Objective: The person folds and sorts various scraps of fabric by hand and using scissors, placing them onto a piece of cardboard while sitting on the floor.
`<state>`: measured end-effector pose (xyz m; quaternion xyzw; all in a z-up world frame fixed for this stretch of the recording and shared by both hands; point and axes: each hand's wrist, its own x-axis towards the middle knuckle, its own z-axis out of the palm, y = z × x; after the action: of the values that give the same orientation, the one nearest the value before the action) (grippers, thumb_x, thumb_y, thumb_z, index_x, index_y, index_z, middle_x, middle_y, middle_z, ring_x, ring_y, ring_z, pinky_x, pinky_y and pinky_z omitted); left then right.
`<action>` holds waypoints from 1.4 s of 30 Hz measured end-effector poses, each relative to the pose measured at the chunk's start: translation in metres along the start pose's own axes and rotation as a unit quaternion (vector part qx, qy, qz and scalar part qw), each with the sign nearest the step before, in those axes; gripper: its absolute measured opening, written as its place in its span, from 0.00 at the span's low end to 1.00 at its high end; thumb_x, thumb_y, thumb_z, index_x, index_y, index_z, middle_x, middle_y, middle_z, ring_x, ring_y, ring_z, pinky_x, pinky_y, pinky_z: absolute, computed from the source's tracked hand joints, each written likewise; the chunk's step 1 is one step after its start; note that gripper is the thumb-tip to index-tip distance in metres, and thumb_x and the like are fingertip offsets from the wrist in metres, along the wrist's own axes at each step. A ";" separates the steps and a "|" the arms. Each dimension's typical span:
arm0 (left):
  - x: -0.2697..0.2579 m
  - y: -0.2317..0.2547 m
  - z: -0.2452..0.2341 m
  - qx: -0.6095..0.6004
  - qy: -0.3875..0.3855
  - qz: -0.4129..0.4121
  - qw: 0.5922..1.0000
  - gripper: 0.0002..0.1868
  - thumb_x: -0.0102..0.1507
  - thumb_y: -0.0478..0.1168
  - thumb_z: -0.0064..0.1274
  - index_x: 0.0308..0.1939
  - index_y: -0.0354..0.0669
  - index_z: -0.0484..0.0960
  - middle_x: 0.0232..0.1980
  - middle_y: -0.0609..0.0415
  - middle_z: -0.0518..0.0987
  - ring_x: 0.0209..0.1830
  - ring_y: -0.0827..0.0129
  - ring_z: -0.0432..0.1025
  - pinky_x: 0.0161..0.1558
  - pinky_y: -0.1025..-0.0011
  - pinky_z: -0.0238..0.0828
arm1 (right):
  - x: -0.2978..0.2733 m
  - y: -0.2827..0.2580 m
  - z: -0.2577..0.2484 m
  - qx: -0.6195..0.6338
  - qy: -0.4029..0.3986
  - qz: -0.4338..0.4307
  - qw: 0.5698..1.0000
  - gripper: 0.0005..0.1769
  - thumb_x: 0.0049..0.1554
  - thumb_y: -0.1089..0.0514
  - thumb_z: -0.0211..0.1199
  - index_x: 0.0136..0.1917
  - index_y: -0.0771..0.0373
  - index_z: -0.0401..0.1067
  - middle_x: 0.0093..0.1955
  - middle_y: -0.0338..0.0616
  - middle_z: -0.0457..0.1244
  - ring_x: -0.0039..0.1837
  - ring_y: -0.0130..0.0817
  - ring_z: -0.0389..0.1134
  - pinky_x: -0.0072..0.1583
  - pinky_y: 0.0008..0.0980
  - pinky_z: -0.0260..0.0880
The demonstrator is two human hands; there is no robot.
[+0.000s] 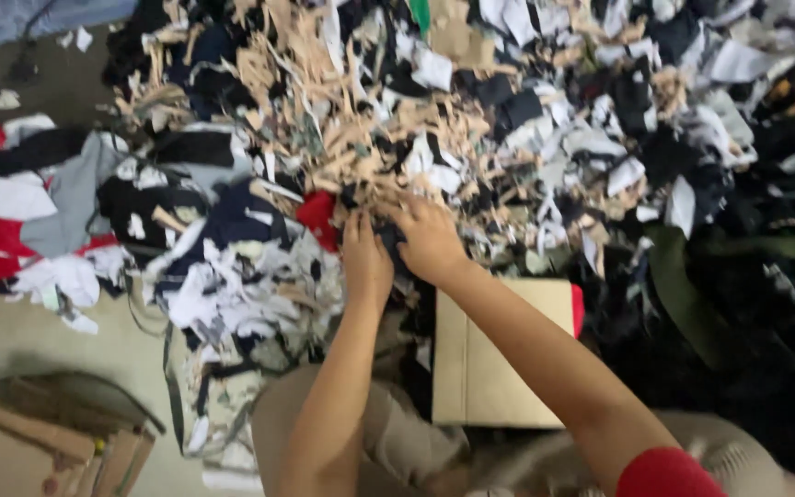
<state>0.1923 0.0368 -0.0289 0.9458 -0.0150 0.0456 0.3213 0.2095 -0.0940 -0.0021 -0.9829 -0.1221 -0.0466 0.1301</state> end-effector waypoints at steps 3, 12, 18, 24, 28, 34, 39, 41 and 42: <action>0.045 -0.011 0.007 -0.066 0.087 0.048 0.993 0.24 0.69 0.31 0.40 0.71 0.32 0.65 0.73 0.31 0.62 0.73 0.34 0.58 0.70 0.43 0.58 | 0.051 0.010 0.032 -0.144 0.136 -0.059 0.978 0.39 0.55 0.37 0.63 0.78 0.33 0.59 0.83 0.46 0.48 0.80 0.48 0.55 0.73 0.48 0.58; 0.093 0.005 0.024 -0.027 0.112 0.079 0.990 0.31 0.69 0.45 0.46 0.75 0.39 0.62 0.76 0.31 0.57 0.74 0.32 0.55 0.70 0.41 0.55 | 0.145 0.088 0.016 -0.187 -0.078 -0.009 0.979 0.13 0.60 0.60 0.54 0.48 0.58 0.81 0.56 0.52 0.69 0.50 0.48 0.74 0.43 0.51 0.75; 0.077 -0.019 0.035 0.018 -0.015 -0.064 0.998 0.35 0.71 0.51 0.45 0.79 0.43 0.54 0.82 0.44 0.44 0.81 0.42 0.40 0.74 0.41 0.42 | 0.155 0.187 -0.108 -0.061 0.190 -0.016 0.980 0.33 0.51 0.72 0.58 0.69 0.55 0.70 0.58 0.60 0.58 0.51 0.61 0.67 0.45 0.57 0.70; 0.066 0.000 0.036 0.031 0.023 -0.032 0.999 0.45 0.64 0.50 0.60 0.78 0.43 0.52 0.79 0.35 0.49 0.79 0.39 0.48 0.72 0.42 0.51 | 0.124 0.231 -0.132 -0.086 0.180 0.058 0.978 0.35 0.50 0.63 0.67 0.71 0.57 0.67 0.61 0.58 0.55 0.56 0.60 0.63 0.48 0.57 0.71; 0.062 0.024 0.028 0.055 -0.066 -0.057 0.995 0.47 0.65 0.56 0.58 0.79 0.44 0.49 0.79 0.36 0.47 0.80 0.39 0.44 0.73 0.39 0.47 | 0.122 0.239 -0.138 -0.094 0.169 0.085 0.977 0.38 0.49 0.58 0.72 0.71 0.59 0.65 0.63 0.56 0.53 0.59 0.60 0.60 0.50 0.57 0.72; 0.068 0.071 0.002 0.090 -0.282 -0.154 0.943 0.60 0.58 0.84 0.35 0.77 0.41 0.55 0.78 0.32 0.52 0.79 0.39 0.46 0.74 0.41 0.37 | 0.129 0.249 -0.143 -0.113 0.150 0.144 0.971 0.48 0.48 0.48 0.83 0.73 0.62 0.60 0.66 0.53 0.49 0.66 0.59 0.54 0.55 0.57 0.74; 0.094 -0.021 0.107 0.152 -0.208 -0.079 0.963 0.28 0.65 0.44 0.54 0.67 0.44 0.65 0.64 0.35 0.65 0.64 0.43 0.65 0.52 0.52 0.76 | 0.109 0.129 -0.136 -0.233 0.103 0.096 0.962 0.27 0.50 0.65 0.71 0.63 0.76 0.77 0.68 0.70 0.60 0.66 0.72 0.65 0.64 0.68 0.59; 0.108 -0.036 0.084 0.109 -0.101 -0.063 0.987 0.17 0.65 0.38 0.47 0.59 0.50 0.71 0.55 0.42 0.71 0.57 0.47 0.69 0.52 0.55 0.73 | 0.092 0.128 -0.052 -0.232 0.111 -0.018 0.966 0.27 0.50 0.65 0.66 0.65 0.68 0.75 0.70 0.65 0.61 0.70 0.64 0.63 0.69 0.59 0.57; 0.105 -0.045 0.073 0.070 -0.010 -0.047 0.996 0.16 0.66 0.32 0.40 0.52 0.56 0.77 0.47 0.48 0.76 0.49 0.51 0.74 0.51 0.57 0.70 | 0.075 0.126 -0.007 -0.225 0.104 -0.122 0.961 0.29 0.51 0.65 0.60 0.67 0.60 0.73 0.73 0.59 0.61 0.75 0.56 0.61 0.74 0.50 0.54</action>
<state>0.3048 0.0288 -0.1037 0.9659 0.0297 0.0218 0.2563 0.3138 -0.1969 -0.0174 -0.9540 -0.2134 -0.1907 -0.0891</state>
